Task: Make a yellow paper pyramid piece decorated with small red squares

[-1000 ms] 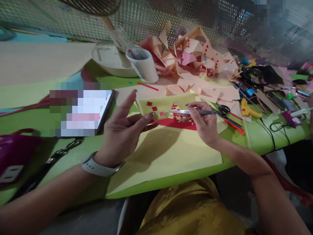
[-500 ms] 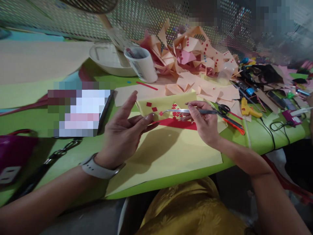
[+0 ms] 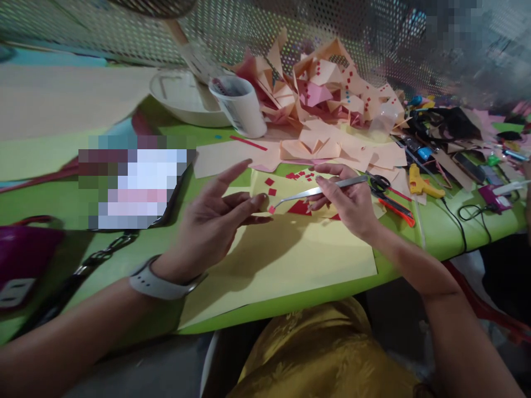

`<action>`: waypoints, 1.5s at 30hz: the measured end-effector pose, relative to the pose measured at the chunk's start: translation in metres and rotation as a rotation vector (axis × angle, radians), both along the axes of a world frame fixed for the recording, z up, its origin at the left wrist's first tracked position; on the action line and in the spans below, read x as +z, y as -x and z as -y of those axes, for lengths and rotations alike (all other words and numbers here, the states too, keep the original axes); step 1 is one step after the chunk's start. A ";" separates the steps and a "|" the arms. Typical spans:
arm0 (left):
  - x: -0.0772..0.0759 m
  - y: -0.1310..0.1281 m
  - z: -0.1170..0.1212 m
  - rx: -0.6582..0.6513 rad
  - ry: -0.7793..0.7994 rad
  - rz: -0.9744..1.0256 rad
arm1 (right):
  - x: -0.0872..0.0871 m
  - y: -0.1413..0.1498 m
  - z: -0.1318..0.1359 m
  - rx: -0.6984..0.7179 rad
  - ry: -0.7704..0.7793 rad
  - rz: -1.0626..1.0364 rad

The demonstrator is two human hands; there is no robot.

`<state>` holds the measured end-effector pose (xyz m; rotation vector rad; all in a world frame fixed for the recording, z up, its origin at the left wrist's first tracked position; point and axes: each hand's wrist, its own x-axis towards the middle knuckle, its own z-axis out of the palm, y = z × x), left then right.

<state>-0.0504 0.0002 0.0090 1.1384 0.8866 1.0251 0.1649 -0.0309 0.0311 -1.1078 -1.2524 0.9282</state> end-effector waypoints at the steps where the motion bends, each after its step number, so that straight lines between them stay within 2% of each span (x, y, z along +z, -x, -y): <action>1: 0.000 0.000 0.000 -0.012 0.003 -0.006 | 0.000 0.000 0.000 0.003 0.000 0.004; 9: -0.001 0.001 0.001 -0.067 0.026 -0.012 | -0.002 -0.001 0.001 -0.018 -0.013 0.009; 22: -0.004 0.000 0.002 -0.058 -0.032 0.003 | -0.005 -0.001 0.000 -0.031 -0.021 0.019; 29: -0.004 0.001 0.003 -0.044 -0.022 -0.036 | -0.006 0.000 0.000 -0.017 -0.055 -0.013; 45: -0.003 0.000 0.004 -0.034 0.019 0.025 | -0.003 0.003 0.003 -0.024 -0.085 0.034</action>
